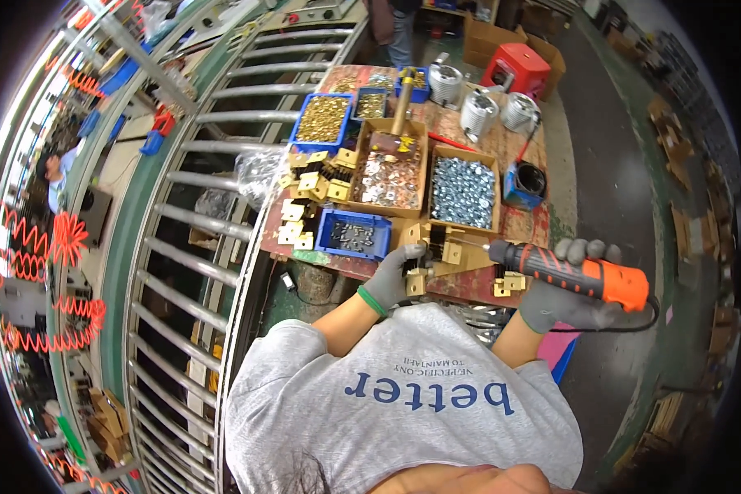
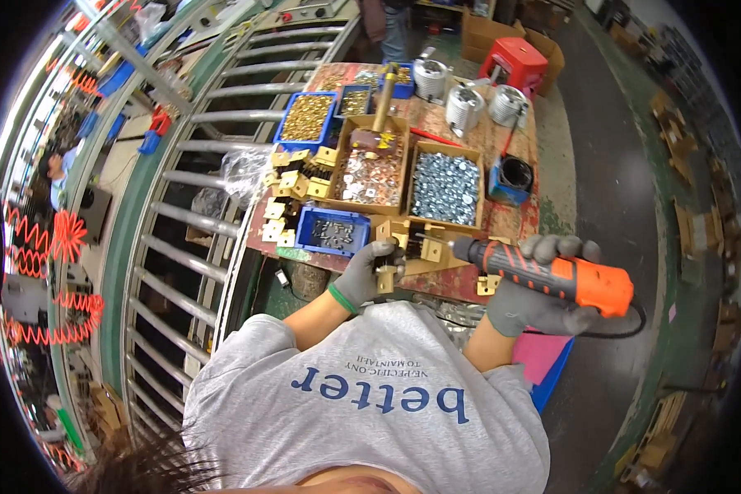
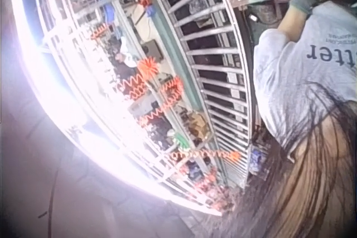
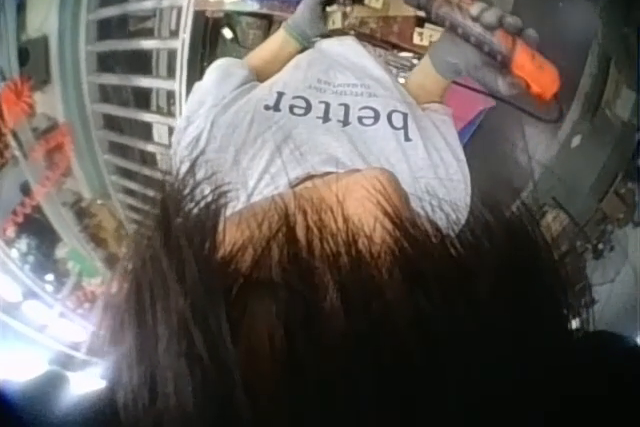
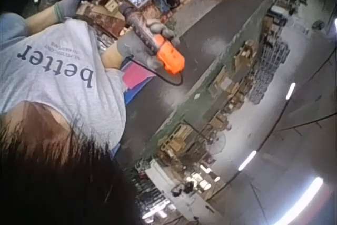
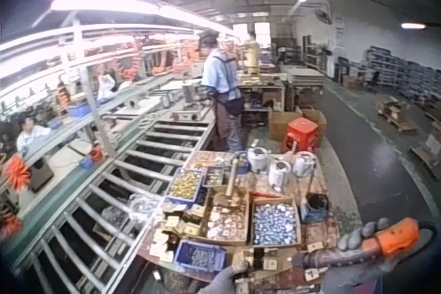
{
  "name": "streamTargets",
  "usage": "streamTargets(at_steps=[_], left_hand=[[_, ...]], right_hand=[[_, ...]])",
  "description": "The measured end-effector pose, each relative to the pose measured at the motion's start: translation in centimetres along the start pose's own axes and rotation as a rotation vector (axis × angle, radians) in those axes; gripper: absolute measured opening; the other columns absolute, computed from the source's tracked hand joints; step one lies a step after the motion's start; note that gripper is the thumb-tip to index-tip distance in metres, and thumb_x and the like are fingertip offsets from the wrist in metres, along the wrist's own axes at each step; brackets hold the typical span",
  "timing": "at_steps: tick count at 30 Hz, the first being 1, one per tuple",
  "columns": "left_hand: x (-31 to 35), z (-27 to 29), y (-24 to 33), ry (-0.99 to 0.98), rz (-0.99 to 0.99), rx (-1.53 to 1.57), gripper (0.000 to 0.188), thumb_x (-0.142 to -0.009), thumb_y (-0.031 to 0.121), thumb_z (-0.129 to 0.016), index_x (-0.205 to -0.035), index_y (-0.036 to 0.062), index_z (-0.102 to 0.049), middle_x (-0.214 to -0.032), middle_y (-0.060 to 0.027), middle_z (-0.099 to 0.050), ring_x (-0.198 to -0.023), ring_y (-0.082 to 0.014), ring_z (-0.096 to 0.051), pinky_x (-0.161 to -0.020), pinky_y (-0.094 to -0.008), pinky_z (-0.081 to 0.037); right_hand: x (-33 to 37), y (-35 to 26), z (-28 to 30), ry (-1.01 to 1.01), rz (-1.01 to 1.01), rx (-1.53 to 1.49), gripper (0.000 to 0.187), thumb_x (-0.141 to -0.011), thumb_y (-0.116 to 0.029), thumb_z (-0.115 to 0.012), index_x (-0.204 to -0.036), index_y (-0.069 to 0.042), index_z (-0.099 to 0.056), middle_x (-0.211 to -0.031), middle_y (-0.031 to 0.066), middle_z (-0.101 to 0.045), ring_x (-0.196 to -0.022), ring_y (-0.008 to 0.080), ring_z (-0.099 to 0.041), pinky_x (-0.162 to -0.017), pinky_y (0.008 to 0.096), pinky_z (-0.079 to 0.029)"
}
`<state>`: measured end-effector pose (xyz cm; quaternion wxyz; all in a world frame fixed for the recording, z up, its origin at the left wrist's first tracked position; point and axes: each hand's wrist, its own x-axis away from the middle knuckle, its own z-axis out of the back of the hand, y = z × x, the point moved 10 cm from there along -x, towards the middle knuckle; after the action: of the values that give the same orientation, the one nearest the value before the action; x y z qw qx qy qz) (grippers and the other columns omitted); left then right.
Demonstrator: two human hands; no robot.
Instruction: Assemble metal components onto a base plate using a power drill and screws on a workshop workbench.
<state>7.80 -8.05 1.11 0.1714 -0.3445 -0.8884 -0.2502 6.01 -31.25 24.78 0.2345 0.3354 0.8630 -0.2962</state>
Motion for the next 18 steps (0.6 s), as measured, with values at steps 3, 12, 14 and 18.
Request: streamTargets(at_steps=[3, 12, 14, 18], left_hand=[[1.2, -0.5, 2.1, -0.030, -0.068, -0.189, 0.039, -0.090, 0.012, -0.057, -0.127, 0.0024, -0.049, -0.116, -0.0118, -0.061, -0.101, -0.0218, -0.064, -0.075, -0.0319, -0.057], [4.3, 3.8, 6.6, 0.131, -0.340, -0.446, 0.051, -0.088, 0.003, -0.055, -0.136, 0.0028, -0.037, -0.112, -0.0100, -0.059, -0.086, -0.0160, -0.062, -0.078, -0.0298, -0.053], [4.5, 4.6, 7.3, 0.164, -0.350, -0.443, 0.050, -0.088, 0.002, -0.055, -0.135, 0.0033, -0.039, -0.111, -0.0097, -0.060, -0.085, -0.0157, -0.062, -0.077, -0.0298, -0.053], [4.9, 5.3, 8.3, 0.161, -0.342, -0.418, 0.046, -0.087, 0.001, -0.055, -0.131, 0.0023, -0.041, -0.108, -0.0096, -0.060, -0.086, -0.0162, -0.062, -0.077, -0.0304, -0.053]], right_hand=[[0.6, 4.9, -1.5, -0.002, -0.103, -0.063, 0.069, -0.081, -0.051, -0.065, -0.128, -0.003, -0.051, -0.111, 0.0143, -0.063, -0.086, 0.0259, -0.064, -0.073, 0.0413, -0.052], [2.8, 14.1, -4.9, -0.090, -0.350, -0.218, 0.065, -0.083, -0.047, -0.064, -0.121, 0.004, -0.051, -0.110, 0.0185, -0.061, -0.092, 0.0286, -0.063, -0.076, 0.0433, -0.051], [3.1, 15.0, -5.7, -0.083, -0.357, -0.217, 0.064, -0.083, -0.047, -0.064, -0.121, 0.002, -0.050, -0.111, 0.0182, -0.061, -0.091, 0.0284, -0.063, -0.076, 0.0432, -0.051], [3.3, 16.4, -6.8, -0.169, -0.376, -0.147, 0.064, -0.083, -0.047, -0.064, -0.123, -0.001, -0.049, -0.110, 0.0167, -0.062, -0.089, 0.0272, -0.063, -0.076, 0.0433, -0.051]])
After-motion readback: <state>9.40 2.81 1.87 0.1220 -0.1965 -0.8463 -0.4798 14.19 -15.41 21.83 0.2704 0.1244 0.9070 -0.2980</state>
